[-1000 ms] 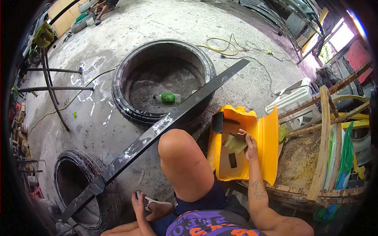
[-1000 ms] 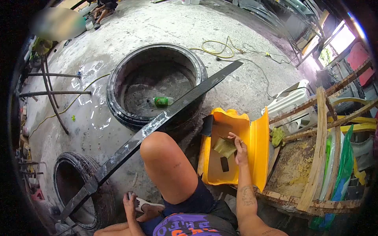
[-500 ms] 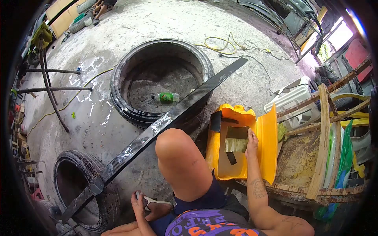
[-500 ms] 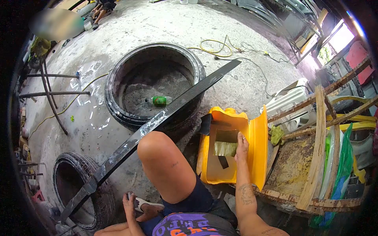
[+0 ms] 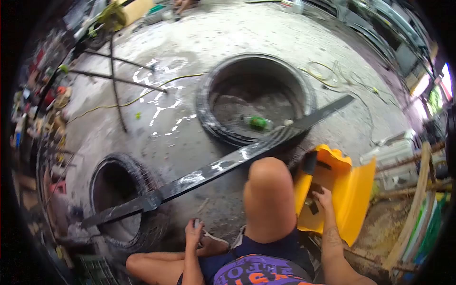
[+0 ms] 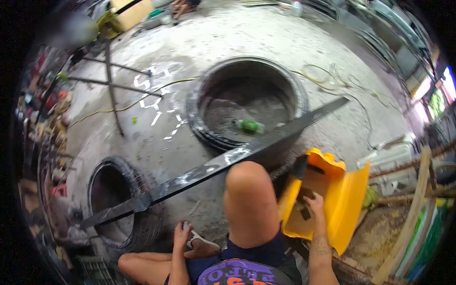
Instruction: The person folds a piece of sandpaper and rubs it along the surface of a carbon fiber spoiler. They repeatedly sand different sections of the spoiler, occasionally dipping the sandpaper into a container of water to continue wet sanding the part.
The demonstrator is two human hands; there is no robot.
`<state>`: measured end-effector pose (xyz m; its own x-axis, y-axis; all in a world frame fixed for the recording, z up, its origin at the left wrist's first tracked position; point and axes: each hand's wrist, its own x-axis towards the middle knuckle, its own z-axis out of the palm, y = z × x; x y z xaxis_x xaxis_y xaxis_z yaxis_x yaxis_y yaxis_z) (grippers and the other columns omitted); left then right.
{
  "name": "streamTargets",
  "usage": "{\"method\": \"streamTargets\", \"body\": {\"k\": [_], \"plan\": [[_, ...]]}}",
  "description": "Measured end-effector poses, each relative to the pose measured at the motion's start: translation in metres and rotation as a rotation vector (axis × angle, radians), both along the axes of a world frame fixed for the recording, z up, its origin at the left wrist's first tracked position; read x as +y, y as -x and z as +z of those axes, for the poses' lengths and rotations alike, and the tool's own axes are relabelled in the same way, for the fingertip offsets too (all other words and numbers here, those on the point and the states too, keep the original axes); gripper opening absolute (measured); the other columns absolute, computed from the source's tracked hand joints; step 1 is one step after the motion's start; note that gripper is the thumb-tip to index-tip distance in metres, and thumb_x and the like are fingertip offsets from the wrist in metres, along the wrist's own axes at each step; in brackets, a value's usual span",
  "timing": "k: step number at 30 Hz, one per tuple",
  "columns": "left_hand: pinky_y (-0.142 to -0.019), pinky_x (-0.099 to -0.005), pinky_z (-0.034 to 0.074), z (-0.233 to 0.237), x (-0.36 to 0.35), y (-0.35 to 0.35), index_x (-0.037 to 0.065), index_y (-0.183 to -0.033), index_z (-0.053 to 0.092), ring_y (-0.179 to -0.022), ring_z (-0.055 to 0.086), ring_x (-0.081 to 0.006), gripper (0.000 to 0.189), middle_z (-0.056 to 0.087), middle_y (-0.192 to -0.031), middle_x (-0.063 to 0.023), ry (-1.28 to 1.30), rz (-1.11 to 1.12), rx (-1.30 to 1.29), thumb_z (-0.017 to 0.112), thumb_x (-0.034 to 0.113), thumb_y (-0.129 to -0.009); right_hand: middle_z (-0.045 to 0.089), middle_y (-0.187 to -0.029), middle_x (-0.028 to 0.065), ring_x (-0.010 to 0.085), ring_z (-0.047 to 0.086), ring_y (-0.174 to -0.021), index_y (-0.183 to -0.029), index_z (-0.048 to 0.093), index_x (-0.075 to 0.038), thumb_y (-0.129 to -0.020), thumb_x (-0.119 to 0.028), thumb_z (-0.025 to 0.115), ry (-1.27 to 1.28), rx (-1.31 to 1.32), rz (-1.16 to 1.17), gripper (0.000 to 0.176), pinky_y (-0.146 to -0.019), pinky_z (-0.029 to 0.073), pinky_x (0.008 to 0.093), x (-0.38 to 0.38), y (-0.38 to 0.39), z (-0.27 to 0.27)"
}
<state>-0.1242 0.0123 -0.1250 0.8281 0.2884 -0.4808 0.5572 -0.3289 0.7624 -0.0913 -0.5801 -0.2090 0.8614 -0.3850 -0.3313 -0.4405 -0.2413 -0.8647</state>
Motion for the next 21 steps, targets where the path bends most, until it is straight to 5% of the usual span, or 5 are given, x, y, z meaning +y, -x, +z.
{"method": "streamTargets", "body": {"k": [2,4,5,8,21], "plan": [[-0.051,-0.0315,0.053,-0.016,0.005,0.005,0.0,-0.116,0.059,-0.06,0.065,-0.0169,0.033,0.068,-0.083,-0.0133,0.019,0.055,-0.01,0.068,0.017,-0.089,0.071,-0.093,0.01,0.0182,0.068,-0.081,-0.113,0.064,0.004,-0.082,0.005,0.062,-0.1,0.173,-0.077,0.032,-0.069,0.055,0.0315,0.022,-0.002,0.006],[-0.051,-0.0319,0.053,-0.018,0.003,0.009,0.001,-0.115,0.059,-0.06,0.064,-0.0172,0.033,0.067,-0.081,-0.0124,0.058,0.09,-0.016,0.068,0.018,-0.089,0.071,-0.094,0.0161,0.0261,0.07,-0.092,-0.115,0.063,0.006,-0.079,0.008,0.057,0.123,0.163,0.119,0.037,-0.076,0.057,0.0359,-0.03,0.025,-0.119],[-0.052,-0.0319,0.052,-0.01,-0.002,0.004,0.001,-0.115,0.058,-0.059,0.063,-0.0171,0.033,0.066,-0.079,-0.0115,0.079,0.099,-0.007,0.068,0.019,-0.089,0.073,-0.101,0.0193,0.0298,0.07,-0.096,-0.115,0.065,0.007,-0.076,0.008,0.056,0.187,0.324,0.123,0.04,-0.084,0.056,0.0381,0.016,0.013,-0.033],[-0.052,-0.032,0.05,0.0,-0.006,0.002,0.001,-0.115,0.058,-0.058,0.062,-0.0166,0.034,0.065,-0.077,-0.0099,0.1,0.111,-0.038,0.068,0.022,-0.089,0.073,-0.106,0.021,0.0306,0.07,-0.099,-0.116,0.067,0.006,-0.074,0.006,0.057,0.437,0.278,0.315,0.043,-0.089,0.054,0.038,-0.015,0.024,-0.091],[-0.068,-0.0346,0.051,0.066,-0.036,-0.045,0.004,-0.117,0.057,-0.074,0.065,-0.0201,0.033,0.064,-0.081,-0.0134,-0.012,-0.148,-0.227,0.065,0.025,-0.092,0.063,-0.091,0.0154,0.0261,0.066,-0.079,-0.11,0.062,0.003,-0.07,-0.012,0.083,0.563,0.079,0.303,0.048,-0.073,0.053,0.036,0.017,-0.037,0.223]]}}
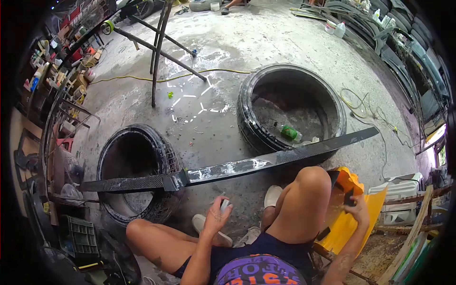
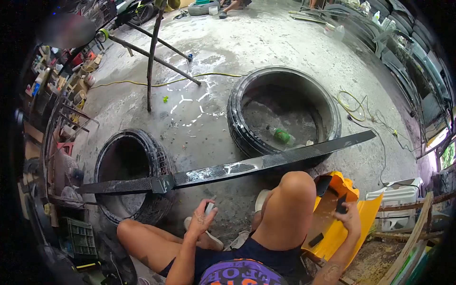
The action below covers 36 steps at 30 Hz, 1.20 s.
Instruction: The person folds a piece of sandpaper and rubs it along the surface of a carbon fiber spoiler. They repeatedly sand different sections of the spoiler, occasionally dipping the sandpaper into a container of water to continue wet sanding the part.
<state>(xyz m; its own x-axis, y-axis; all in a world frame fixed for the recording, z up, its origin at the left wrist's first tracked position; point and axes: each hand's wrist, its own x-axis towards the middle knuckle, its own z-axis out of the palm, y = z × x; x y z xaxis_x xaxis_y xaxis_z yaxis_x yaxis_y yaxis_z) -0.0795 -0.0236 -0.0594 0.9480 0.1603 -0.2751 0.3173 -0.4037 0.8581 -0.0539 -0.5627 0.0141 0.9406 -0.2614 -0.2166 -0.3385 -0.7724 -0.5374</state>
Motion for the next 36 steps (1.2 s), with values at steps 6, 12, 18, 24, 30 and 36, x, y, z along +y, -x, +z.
{"method": "streamTargets", "body": {"k": [6,12,18,24,30,36], "plan": [[-0.069,-0.033,0.05,0.09,0.017,-0.032,0.005,-0.118,0.06,-0.075,0.061,-0.017,0.031,0.06,-0.081,-0.0092,-0.042,-0.105,-0.252,0.067,0.02,-0.092,0.059,-0.114,0.0195,0.0348,0.062,-0.103,-0.108,0.066,0.006,-0.087,-0.021,0.073,0.308,-0.398,0.285,0.036,-0.09,0.049,0.0404,0.071,-0.187,0.096],[-0.062,-0.0272,0.049,0.139,0.074,-0.1,0.005,-0.115,0.059,-0.065,0.06,-0.0125,0.026,0.064,-0.09,-0.0098,-0.033,-0.052,-0.099,0.063,0.021,-0.095,0.06,-0.119,0.0192,0.0347,0.061,-0.109,-0.116,0.069,0.0,-0.085,-0.008,0.07,0.033,-0.688,0.693,0.032,-0.095,0.05,0.0389,0.237,-0.303,0.098],[-0.053,-0.0322,0.054,0.106,0.119,-0.161,0.001,-0.104,0.05,-0.065,0.067,-0.0209,0.026,0.061,-0.086,-0.0114,0.459,0.383,-0.104,0.061,0.023,-0.098,0.058,-0.124,0.0149,0.0311,0.059,-0.115,-0.121,0.068,-0.009,-0.085,0.005,0.063,-0.582,-0.574,0.81,0.039,-0.095,0.051,0.0371,0.402,-0.257,0.043],[-0.061,-0.0308,0.057,0.074,0.126,-0.171,0.003,-0.122,0.057,-0.074,0.068,-0.0201,0.053,0.065,-0.095,-0.009,0.681,0.448,-0.045,0.046,0.051,-0.103,0.061,-0.118,0.018,0.0363,0.062,-0.111,-0.116,0.067,-0.002,-0.081,0.009,0.057,-1.058,-0.393,0.711,0.038,-0.096,0.05,0.0382,0.471,-0.223,0.032],[-0.095,-0.0368,0.051,0.086,0.119,-0.186,0.002,-0.129,0.056,-0.106,0.064,-0.0225,0.057,0.066,-0.112,-0.0116,1.159,0.395,-0.157,0.049,0.051,-0.101,0.062,-0.118,0.0136,0.0312,0.061,-0.109,-0.115,0.066,-0.004,-0.082,0.003,0.058,-1.266,-0.133,0.8,0.035,-0.095,0.048,0.0371,0.486,-0.22,0.005],[-0.088,-0.0342,0.053,0.083,0.123,-0.195,0.004,-0.13,0.056,-0.098,0.063,-0.0158,0.039,0.063,-0.109,-0.005,0.791,0.528,-0.257,0.06,0.029,-0.1,0.065,-0.11,0.0178,0.0296,0.065,-0.099,-0.11,0.066,-0.001,-0.087,-0.015,0.068,-0.748,-0.388,0.558,0.028,-0.088,0.051,0.037,0.474,-0.222,-0.011]]}}
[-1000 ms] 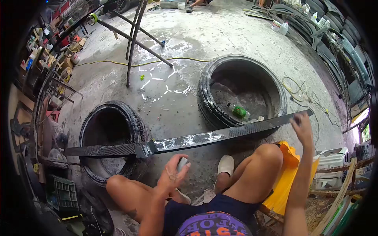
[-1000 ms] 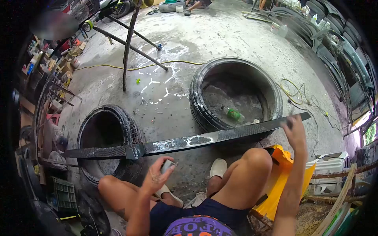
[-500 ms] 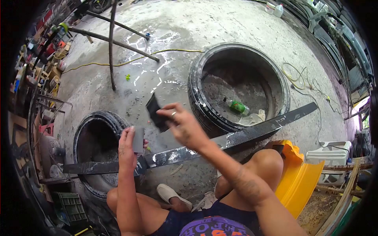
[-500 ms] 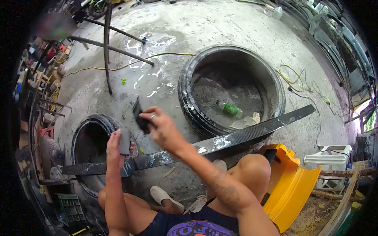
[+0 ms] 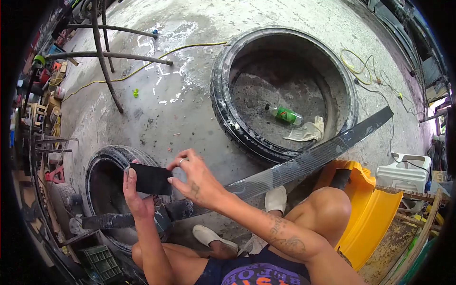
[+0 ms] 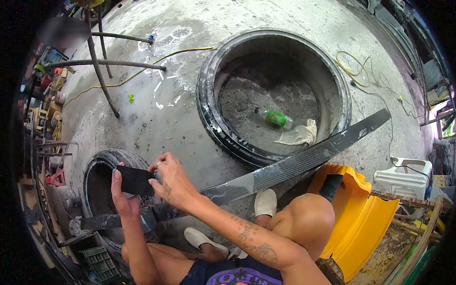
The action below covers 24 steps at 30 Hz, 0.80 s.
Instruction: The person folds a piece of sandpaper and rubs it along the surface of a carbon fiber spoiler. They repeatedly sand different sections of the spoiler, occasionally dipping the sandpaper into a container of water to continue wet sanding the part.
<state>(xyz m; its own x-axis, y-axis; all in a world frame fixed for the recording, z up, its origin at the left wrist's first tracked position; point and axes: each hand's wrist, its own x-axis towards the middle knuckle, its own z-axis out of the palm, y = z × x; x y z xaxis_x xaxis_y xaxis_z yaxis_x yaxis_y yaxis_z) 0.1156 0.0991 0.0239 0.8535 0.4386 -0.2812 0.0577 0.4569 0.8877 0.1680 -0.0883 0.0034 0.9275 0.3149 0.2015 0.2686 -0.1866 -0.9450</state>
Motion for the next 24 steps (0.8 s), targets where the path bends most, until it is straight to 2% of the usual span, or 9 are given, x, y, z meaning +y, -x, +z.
{"method": "streamTargets", "body": {"k": [4,6,8,10,11,14,17,20,24], "plan": [[-0.084,-0.0311,0.053,-0.003,-0.009,-0.003,0.004,-0.127,0.056,-0.095,0.062,-0.0137,0.033,0.062,-0.107,-0.004,-0.232,-0.035,-0.011,0.059,0.024,-0.101,0.069,-0.092,0.0227,0.0357,0.068,-0.084,-0.1,0.068,0.005,-0.088,-0.029,0.071,-0.14,0.553,0.194,0.036,-0.079,0.053,0.0395,-0.01,-0.014,0.002],[-0.08,-0.0276,0.053,-0.008,-0.019,-0.002,0.004,-0.125,0.056,-0.094,0.061,-0.0118,0.032,0.061,-0.106,-0.0038,-0.248,-0.04,0.005,0.059,0.025,-0.102,0.073,-0.091,0.0143,0.0193,0.069,-0.079,-0.115,0.067,0.006,-0.092,-0.041,0.07,-0.107,0.551,0.254,0.052,-0.071,0.054,0.0338,-0.005,-0.013,-0.005],[-0.082,-0.0265,0.052,-0.003,-0.029,-0.001,0.004,-0.127,0.057,-0.096,0.06,-0.0111,0.037,0.061,-0.108,-0.0028,-0.292,-0.103,0.029,0.066,0.025,-0.098,0.072,-0.099,0.0108,0.0144,0.067,-0.087,-0.122,0.065,0.005,-0.095,-0.045,0.065,-0.155,0.666,0.338,0.057,-0.078,0.055,0.0302,-0.005,-0.019,-0.003],[-0.083,-0.0257,0.051,-0.018,-0.028,0.004,0.005,-0.13,0.057,-0.097,0.059,-0.0097,0.054,0.062,-0.109,-0.0017,-0.377,-0.157,-0.003,0.08,0.026,-0.086,0.063,-0.124,0.0137,0.0184,0.062,-0.11,-0.134,0.058,0.002,-0.099,-0.047,0.059,-0.353,0.969,0.402,0.061,-0.092,0.055,0.0337,-0.008,-0.024,0.0],[-0.085,-0.0263,0.05,-0.009,-0.033,0.004,0.005,-0.131,0.056,-0.097,0.059,-0.0107,0.064,0.062,-0.109,-0.0017,-0.424,-0.217,0.037,0.085,0.027,-0.079,0.068,-0.107,0.0082,0.0157,0.064,-0.102,-0.125,0.066,-0.003,-0.093,-0.057,0.063,-0.491,0.97,0.324,0.063,-0.086,0.053,0.0291,-0.007,-0.018,0.0],[-0.093,-0.0305,0.049,-0.006,-0.041,0.006,0.004,-0.133,0.055,-0.105,0.06,-0.0167,0.087,0.062,-0.113,-0.0047,-0.634,-0.357,0.059,0.096,0.032,-0.061,0.06,-0.129,0.0126,0.0194,0.061,-0.115,-0.141,0.048,0.005,-0.093,-0.044,0.07,-0.546,1.027,0.382,0.071,-0.092,0.053,0.0325,-0.014,-0.022,-0.007],[-0.099,-0.0354,0.047,-0.012,-0.034,0.009,0.005,-0.135,0.053,-0.116,0.057,-0.0251,0.096,0.058,-0.125,-0.0105,-0.825,-0.408,-0.056,0.095,0.039,-0.056,0.058,-0.131,0.0127,0.0202,0.06,-0.117,-0.142,0.043,0.005,-0.094,-0.037,0.07,-0.612,1.063,0.422,0.069,-0.096,0.052,0.0335,-0.018,-0.023,-0.012],[-0.099,-0.039,0.048,-0.002,-0.03,0.007,0.005,-0.137,0.051,-0.117,0.057,-0.0309,0.101,0.054,-0.129,-0.0141,-1.061,-0.45,-0.156,0.094,0.043,-0.053,0.059,-0.128,0.0114,0.0205,0.06,-0.117,-0.139,0.045,0.004,-0.095,-0.032,0.069,-0.788,1.161,0.402,0.061,-0.099,0.05,0.0338,-0.022,-0.025,0.002],[-0.096,-0.0399,0.049,0.004,-0.034,0.013,0.007,-0.138,0.052,-0.112,0.056,-0.0307,0.104,0.046,-0.127,-0.014,-1.24,-0.451,-0.156,0.095,0.042,-0.05,0.058,-0.128,0.0102,0.0182,0.06,-0.115,-0.136,0.049,0.001,-0.096,-0.028,0.069,-0.616,1.018,0.461,0.053,-0.098,0.05,0.0337,-0.019,-0.018,0.006]]}}
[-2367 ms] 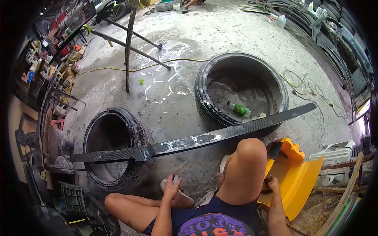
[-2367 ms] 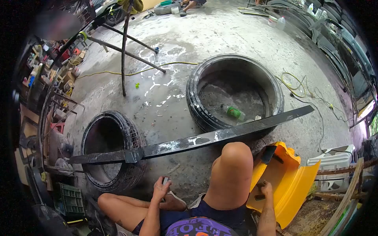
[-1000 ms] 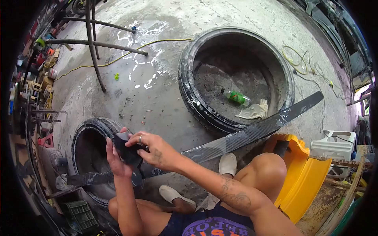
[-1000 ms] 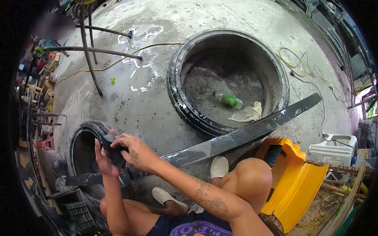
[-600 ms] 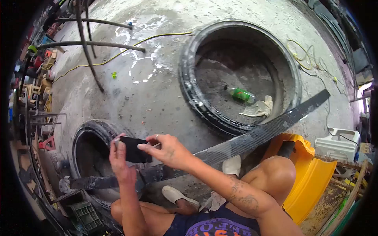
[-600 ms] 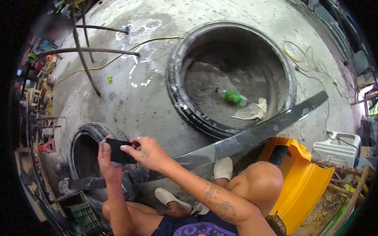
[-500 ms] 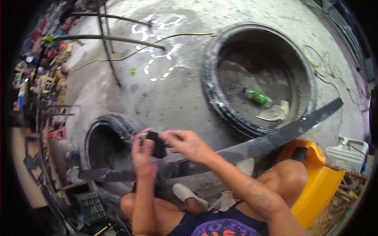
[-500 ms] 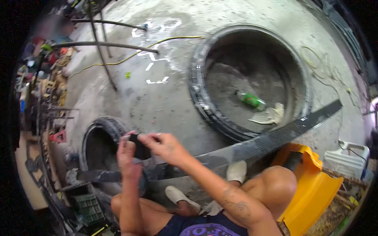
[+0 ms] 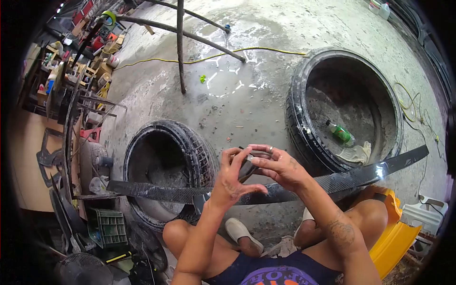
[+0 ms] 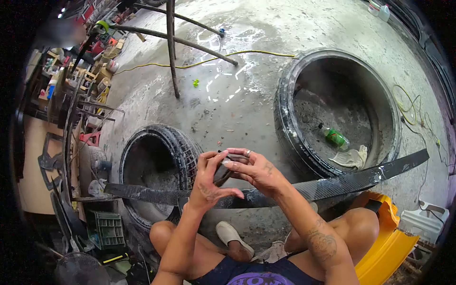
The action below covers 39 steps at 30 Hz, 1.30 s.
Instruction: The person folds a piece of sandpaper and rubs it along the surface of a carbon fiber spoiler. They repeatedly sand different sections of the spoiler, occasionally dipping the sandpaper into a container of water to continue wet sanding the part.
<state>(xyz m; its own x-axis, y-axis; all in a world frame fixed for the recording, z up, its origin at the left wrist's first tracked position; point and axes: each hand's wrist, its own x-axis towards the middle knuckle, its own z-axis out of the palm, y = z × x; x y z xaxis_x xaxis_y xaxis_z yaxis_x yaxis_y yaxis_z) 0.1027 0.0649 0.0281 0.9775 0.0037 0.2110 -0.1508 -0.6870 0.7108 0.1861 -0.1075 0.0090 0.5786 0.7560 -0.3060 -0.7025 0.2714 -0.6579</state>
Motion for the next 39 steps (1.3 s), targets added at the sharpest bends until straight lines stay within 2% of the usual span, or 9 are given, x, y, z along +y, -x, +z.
{"method": "streamTargets", "body": {"k": [5,8,12,15,22,25,31,34,39], "plan": [[-0.094,-0.0424,0.05,0.001,0.007,0.005,0.011,-0.141,0.05,-0.11,0.052,-0.0321,0.1,0.036,-0.128,-0.0147,-0.065,-0.044,0.063,0.096,0.035,-0.055,0.063,-0.122,0.0097,0.0148,0.063,-0.109,-0.135,0.055,0.002,-0.086,0.005,0.062,0.01,0.112,-0.057,0.05,-0.096,0.051,0.031,-0.004,-0.009,-0.02],[-0.091,-0.037,0.051,0.01,0.02,0.007,0.011,-0.139,0.052,-0.107,0.056,-0.0249,0.085,0.045,-0.125,-0.0122,-0.045,0.024,0.024,0.093,0.026,-0.066,0.063,-0.123,0.0093,0.0156,0.063,-0.109,-0.137,0.054,0.002,-0.085,0.005,0.062,-0.035,0.014,-0.062,0.053,-0.097,0.05,0.0313,-0.009,-0.014,-0.02],[-0.082,-0.0271,0.051,0.004,0.037,0.006,0.005,-0.135,0.054,-0.091,0.061,-0.0132,0.056,0.065,-0.102,-0.0041,0.3,0.401,0.158,0.074,0.032,-0.091,0.062,-0.127,0.01,0.0166,0.061,-0.112,-0.138,0.055,-0.001,-0.085,0.004,0.057,-0.05,-0.086,0.004,0.053,-0.1,0.048,0.0317,-0.013,-0.014,-0.006],[-0.071,-0.0258,0.052,-0.004,0.032,0.006,0.006,-0.13,0.059,-0.087,0.063,-0.0114,0.037,0.065,-0.104,-0.0029,1.199,0.343,0.321,0.066,0.024,-0.098,0.062,-0.128,0.0097,0.0167,0.06,-0.112,-0.138,0.056,-0.001,-0.085,0.003,0.058,-0.07,-0.143,0.076,0.053,-0.101,0.047,0.0315,-0.012,-0.012,0.0],[-0.067,-0.0271,0.053,-0.002,0.027,0.005,0.002,-0.125,0.059,-0.083,0.062,-0.0094,0.035,0.066,-0.105,-0.0041,1.063,0.343,0.17,0.067,0.019,-0.096,0.063,-0.123,0.0126,0.0173,0.061,-0.111,-0.133,0.058,0.001,-0.094,-0.017,0.065,0.28,-0.488,-0.083,0.044,-0.098,0.048,0.0315,-0.009,-0.015,-0.009],[-0.069,-0.0268,0.053,0.002,0.014,0.007,0.002,-0.124,0.059,-0.086,0.062,-0.0095,0.038,0.065,-0.104,-0.0049,0.786,0.399,0.129,0.071,0.021,-0.093,0.066,-0.113,0.0124,0.0183,0.066,-0.099,-0.12,0.061,0.006,-0.096,-0.045,0.065,0.29,-0.15,-0.039,0.056,-0.088,0.054,0.0308,-0.01,-0.013,-0.015],[-0.081,-0.0318,0.053,-0.007,-0.016,0.013,0.006,-0.123,0.061,-0.091,0.066,-0.0173,0.045,0.069,-0.1,-0.0085,0.332,0.114,0.018,0.076,0.032,-0.089,0.067,-0.114,0.0135,0.0203,0.067,-0.102,-0.123,0.059,0.004,-0.099,-0.033,0.063,0.006,0.065,-0.055,0.044,-0.092,0.054,0.0339,-0.003,0.003,-0.033],[-0.072,-0.026,0.052,0.004,0.001,0.011,0.007,-0.126,0.059,-0.084,0.061,-0.0096,0.036,0.064,-0.101,-0.006,0.664,0.34,0.096,0.067,0.028,-0.098,0.067,-0.116,0.0127,0.0203,0.066,-0.107,-0.126,0.059,0.003,-0.099,-0.021,0.062,0.024,0.047,-0.068,0.036,-0.097,0.053,0.0342,-0.009,-0.001,-0.032],[-0.072,-0.032,0.055,-0.026,0.03,0.006,0.001,-0.132,0.053,-0.086,0.065,-0.0165,0.057,0.064,-0.11,-0.0082,1.048,0.458,0.212,0.05,0.051,-0.102,0.066,-0.119,0.0121,0.0202,0.066,-0.109,-0.129,0.057,0.002,-0.101,-0.017,0.059,-0.089,0.087,-0.088,0.034,-0.099,0.053,0.0353,-0.012,-0.001,-0.009]]}}
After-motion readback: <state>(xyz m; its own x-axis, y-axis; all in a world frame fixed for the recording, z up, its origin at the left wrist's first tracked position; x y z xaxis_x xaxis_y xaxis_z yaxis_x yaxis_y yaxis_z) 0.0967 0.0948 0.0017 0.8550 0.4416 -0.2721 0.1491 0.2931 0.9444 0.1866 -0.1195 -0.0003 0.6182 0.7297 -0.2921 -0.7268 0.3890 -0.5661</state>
